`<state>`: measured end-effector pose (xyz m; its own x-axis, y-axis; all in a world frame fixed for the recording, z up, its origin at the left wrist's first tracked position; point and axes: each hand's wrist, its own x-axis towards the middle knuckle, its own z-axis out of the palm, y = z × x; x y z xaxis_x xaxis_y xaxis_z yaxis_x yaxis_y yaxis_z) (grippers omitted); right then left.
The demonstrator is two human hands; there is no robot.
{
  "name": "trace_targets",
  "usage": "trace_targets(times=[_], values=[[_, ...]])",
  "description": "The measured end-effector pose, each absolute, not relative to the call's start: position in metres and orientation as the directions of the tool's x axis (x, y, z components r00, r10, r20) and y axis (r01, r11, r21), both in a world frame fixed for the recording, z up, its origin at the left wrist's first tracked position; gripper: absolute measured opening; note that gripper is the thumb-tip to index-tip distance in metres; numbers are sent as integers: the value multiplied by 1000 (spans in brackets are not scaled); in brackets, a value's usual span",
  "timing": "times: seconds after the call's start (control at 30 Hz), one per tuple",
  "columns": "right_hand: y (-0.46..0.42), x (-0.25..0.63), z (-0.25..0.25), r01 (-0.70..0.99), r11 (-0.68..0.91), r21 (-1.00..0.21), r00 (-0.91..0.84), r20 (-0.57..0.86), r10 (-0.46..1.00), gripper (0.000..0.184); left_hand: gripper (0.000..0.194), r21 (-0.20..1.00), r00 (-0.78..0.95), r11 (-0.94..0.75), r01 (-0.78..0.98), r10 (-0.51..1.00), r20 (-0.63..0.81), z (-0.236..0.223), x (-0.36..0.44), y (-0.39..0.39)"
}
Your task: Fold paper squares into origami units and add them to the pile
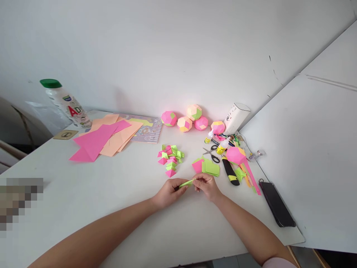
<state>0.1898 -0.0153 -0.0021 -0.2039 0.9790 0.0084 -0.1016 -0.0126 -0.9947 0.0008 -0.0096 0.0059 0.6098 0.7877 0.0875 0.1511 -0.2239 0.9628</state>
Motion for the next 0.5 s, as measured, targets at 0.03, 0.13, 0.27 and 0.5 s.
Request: trace_targets(times=[0.03, 0.13, 0.27, 0.5], values=[[-15, 190, -2, -98, -14, -995, -201, 6, 980, 14, 34, 962, 610, -225, 153, 788, 87, 6, 1, -9], [-15, 190, -1, -103, -10, -995, -202, 11, 979, 16, 33, 963, 606, -222, 151, 791, 87, 6, 1, -9], [-14, 190, -2, -125, -10, -992, -195, 14, 981, 15, 32, 963, 601, -226, 147, 793, 95, 5, 1, -9], [-14, 191, -1, -101, -27, -995, -192, -7, 981, 16, 32, 972, 603, -188, 141, 795, 66, 5, 1, -9]])
